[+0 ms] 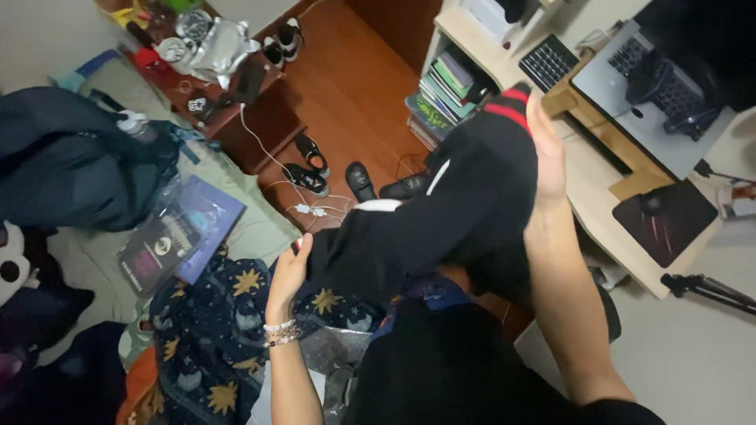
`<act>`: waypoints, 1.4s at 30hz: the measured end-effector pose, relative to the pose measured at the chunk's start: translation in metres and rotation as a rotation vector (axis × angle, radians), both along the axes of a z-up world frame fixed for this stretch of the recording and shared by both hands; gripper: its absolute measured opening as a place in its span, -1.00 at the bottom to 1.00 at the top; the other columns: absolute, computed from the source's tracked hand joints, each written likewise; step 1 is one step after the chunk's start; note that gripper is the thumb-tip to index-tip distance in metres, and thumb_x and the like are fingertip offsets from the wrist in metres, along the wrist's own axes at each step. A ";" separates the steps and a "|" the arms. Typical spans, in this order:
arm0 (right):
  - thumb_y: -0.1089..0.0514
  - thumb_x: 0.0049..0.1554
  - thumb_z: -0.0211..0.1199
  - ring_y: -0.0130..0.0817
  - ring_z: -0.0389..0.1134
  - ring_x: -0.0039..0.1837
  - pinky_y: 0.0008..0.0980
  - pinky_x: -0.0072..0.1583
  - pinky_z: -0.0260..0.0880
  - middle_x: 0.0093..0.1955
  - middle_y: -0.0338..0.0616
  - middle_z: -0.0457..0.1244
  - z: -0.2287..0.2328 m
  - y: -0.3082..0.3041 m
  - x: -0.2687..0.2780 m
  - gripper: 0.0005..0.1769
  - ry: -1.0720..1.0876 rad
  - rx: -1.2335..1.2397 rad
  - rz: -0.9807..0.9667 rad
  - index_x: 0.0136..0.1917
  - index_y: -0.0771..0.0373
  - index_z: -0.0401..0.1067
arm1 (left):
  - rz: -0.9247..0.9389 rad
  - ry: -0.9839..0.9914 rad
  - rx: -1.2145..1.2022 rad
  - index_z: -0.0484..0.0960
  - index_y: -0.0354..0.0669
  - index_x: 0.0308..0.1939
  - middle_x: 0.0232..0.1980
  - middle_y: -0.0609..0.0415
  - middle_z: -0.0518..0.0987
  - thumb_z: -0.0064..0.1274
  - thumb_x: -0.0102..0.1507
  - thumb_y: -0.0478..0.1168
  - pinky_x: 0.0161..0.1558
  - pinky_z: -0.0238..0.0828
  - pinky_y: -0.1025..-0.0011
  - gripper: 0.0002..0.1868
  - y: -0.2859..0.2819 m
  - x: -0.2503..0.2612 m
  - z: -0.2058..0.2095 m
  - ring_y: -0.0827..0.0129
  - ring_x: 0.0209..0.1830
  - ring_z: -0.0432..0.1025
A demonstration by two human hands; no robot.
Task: Packing and organizing clothes into plastic bags on a bed.
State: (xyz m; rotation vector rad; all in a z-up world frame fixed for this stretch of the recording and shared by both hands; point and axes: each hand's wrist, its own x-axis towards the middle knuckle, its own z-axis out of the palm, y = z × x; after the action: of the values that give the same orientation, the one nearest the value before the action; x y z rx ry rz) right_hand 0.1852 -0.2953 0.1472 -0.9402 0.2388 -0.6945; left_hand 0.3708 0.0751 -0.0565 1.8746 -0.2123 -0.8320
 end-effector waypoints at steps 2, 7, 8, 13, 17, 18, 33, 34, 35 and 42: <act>0.01 0.52 -0.12 -0.26 0.40 0.15 -0.28 0.30 0.42 0.11 -0.06 0.35 -0.007 -0.018 -0.001 -0.62 -0.018 -0.005 0.002 0.22 0.32 0.39 | -0.009 -0.003 -0.077 0.51 -0.16 -0.41 -0.48 0.34 0.33 -0.11 0.44 0.10 -0.43 0.08 0.46 -0.52 0.001 -0.001 0.007 0.59 -0.49 0.16; -0.05 0.56 -0.11 -0.30 0.38 -0.03 -0.33 0.11 0.42 -0.08 -0.13 0.32 -0.028 -0.059 0.002 -0.61 -0.134 0.111 0.045 0.07 0.24 0.38 | 0.041 -0.133 -0.243 0.44 -0.11 -0.37 -0.39 0.41 0.28 -0.14 0.52 0.00 -0.37 0.10 0.55 -0.59 -0.014 0.003 0.064 0.68 -0.39 0.14; -0.03 0.57 -0.10 -0.30 0.38 -0.02 -0.33 0.12 0.42 -0.07 -0.12 0.31 -0.038 -0.069 0.001 -0.63 -0.142 0.130 0.011 0.09 0.25 0.36 | 0.037 -0.182 -0.298 0.44 -0.11 -0.35 -0.38 0.40 0.29 -0.14 0.52 -0.03 -0.35 0.11 0.55 -0.62 -0.021 0.003 0.085 0.68 -0.38 0.15; 0.01 0.55 -0.08 -0.27 0.39 0.03 -0.28 0.19 0.44 0.01 -0.12 0.30 -0.047 -0.078 0.014 -0.74 -0.140 0.168 -0.013 0.20 0.21 0.29 | 0.041 -0.377 -0.351 0.44 -0.19 -0.27 -0.31 0.32 0.33 -0.12 0.59 -0.10 -0.26 0.15 0.52 -0.64 -0.033 0.015 0.153 0.61 -0.31 0.19; 0.01 0.52 -0.07 -0.28 0.39 0.16 -0.24 0.32 0.43 0.11 -0.13 0.30 -0.075 -0.089 0.019 -0.79 -0.068 0.097 -0.020 0.24 0.17 0.23 | 0.052 -0.491 -0.520 0.48 -0.26 0.13 0.01 0.26 0.50 -0.20 0.49 -0.18 0.07 0.29 0.52 -0.74 -0.057 0.007 0.236 0.55 -0.03 0.35; 0.02 0.53 -0.07 -0.29 0.38 0.21 -0.24 0.37 0.42 0.14 -0.13 0.30 -0.084 -0.092 0.020 -0.80 -0.040 0.062 -0.032 0.23 0.17 0.22 | 0.149 -0.538 -0.536 0.44 -0.29 0.18 0.11 0.24 0.51 -0.19 0.44 -0.21 0.21 0.30 0.50 -0.70 -0.061 0.005 0.249 0.52 0.09 0.38; 0.08 0.29 0.29 -0.40 0.42 0.05 -0.38 0.12 0.41 0.05 -0.06 0.41 -0.140 -0.067 0.037 -0.68 0.854 -0.985 0.233 0.23 0.29 0.47 | -0.241 -0.971 -0.090 0.44 -0.33 -0.10 -0.39 -0.13 0.41 -0.14 0.50 -0.10 -0.33 0.24 0.17 -0.70 -0.078 0.006 0.297 0.03 -0.40 0.35; 0.08 0.29 0.29 -0.40 0.42 0.05 -0.38 0.12 0.41 0.05 -0.06 0.41 -0.118 -0.048 0.039 -0.68 0.848 -0.991 0.236 0.23 0.29 0.47 | -0.234 -0.975 -0.088 0.44 -0.33 -0.10 -0.39 -0.13 0.41 -0.14 0.50 -0.10 -0.33 0.24 0.17 -0.70 -0.087 0.004 0.297 0.03 -0.40 0.35; 0.07 0.26 0.29 -0.38 0.44 0.09 -0.38 0.14 0.43 0.13 -0.05 0.41 -0.096 -0.031 0.041 -0.59 0.757 -0.966 0.288 0.31 0.28 0.41 | -0.253 -0.876 -0.088 0.40 -0.34 -0.15 -0.42 -0.16 0.39 -0.15 0.49 -0.10 -0.35 0.25 0.15 -0.68 -0.097 0.002 0.297 0.00 -0.43 0.36; 0.05 -0.12 0.55 0.05 0.36 0.26 -0.14 0.22 0.38 0.25 0.26 0.31 -0.047 0.080 0.059 -0.06 0.197 -1.240 0.253 0.41 0.41 0.22 | -0.346 -0.326 -0.106 0.40 -0.34 -0.42 -0.56 -0.11 0.51 -0.37 0.52 0.11 -0.41 0.40 0.21 -0.37 -0.149 -0.010 0.269 0.11 -0.57 0.48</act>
State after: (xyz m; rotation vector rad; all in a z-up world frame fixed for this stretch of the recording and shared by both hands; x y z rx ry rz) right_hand 0.2443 -0.2153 0.1006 -2.1822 -0.1868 -0.4702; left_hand 0.3604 -0.0739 0.2129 1.8915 -0.7860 -0.7203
